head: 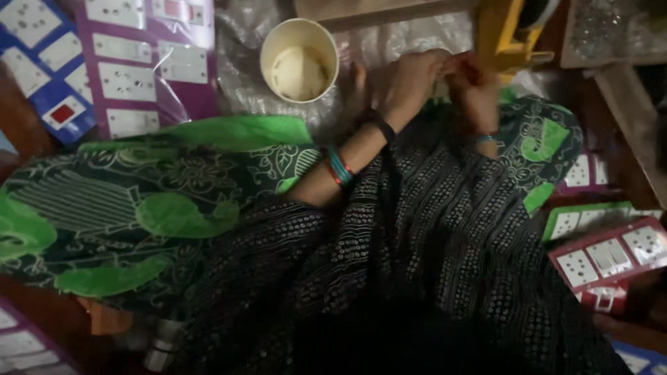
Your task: The person sits on the floor and repeatedly picks small metal pieces from a paper cup, then places them into a wooden box. The person handles the pieces one at a time with both hands.
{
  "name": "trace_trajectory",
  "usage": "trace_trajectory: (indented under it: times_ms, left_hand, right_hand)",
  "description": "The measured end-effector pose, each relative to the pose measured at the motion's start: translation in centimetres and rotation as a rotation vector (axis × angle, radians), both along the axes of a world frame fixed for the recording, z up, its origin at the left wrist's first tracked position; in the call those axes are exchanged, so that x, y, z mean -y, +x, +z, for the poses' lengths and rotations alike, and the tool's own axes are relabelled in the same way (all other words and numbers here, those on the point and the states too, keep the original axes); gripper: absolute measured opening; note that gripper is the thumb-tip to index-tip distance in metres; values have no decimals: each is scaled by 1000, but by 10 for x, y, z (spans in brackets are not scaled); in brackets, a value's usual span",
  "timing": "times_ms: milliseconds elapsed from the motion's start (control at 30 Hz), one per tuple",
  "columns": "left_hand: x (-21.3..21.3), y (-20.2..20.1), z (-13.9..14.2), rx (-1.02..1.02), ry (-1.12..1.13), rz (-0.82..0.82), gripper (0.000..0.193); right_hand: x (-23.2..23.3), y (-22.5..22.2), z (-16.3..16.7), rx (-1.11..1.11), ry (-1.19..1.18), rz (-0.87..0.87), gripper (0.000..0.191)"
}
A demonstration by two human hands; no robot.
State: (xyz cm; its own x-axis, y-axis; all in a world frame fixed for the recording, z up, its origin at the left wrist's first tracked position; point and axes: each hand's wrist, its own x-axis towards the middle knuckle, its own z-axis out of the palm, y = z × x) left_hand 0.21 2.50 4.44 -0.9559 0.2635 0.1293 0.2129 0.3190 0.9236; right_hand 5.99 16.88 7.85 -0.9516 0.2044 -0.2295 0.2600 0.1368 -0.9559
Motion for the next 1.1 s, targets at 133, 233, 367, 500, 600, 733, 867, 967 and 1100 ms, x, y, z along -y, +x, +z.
trace_trajectory:
  times_ms: [133,233,367,500,600,733,867,967,1100]
  left_hand:
    - [-7,-6,-16,-193,106,12,14]
    - [-7,-5,-21,197,327,-57,16]
    - [-2,-6,-17,-57,-30,29,14]
    - [2,-4,-11,17,-11,2,16]
    - [-3,-5,-9,40,133,-4,17]
    - [-8,-4,-7,-33,83,52,16]
    - [-5,-2,0,-11,9,64,17]
    - [-5,-3,6,32,-42,46,27]
    - [-9,-2,4,211,-74,-46,39]
  right_hand:
    - [5,-5,9,57,36,-39,17]
    - [10,-10,5,20,-45,125,32]
    - [5,-5,4,-71,-91,-82,17]
    - [1,-6,2,-100,150,19,21]
    - [-1,-8,-2,-87,151,108,21]
    - [-2,-11,-7,-48,85,53,12]
    - [-1,-10,-1,-84,52,83,4]
    - [-1,-6,12,36,-28,-44,4]
    - [-4,-2,30,-155,-586,-124,8]
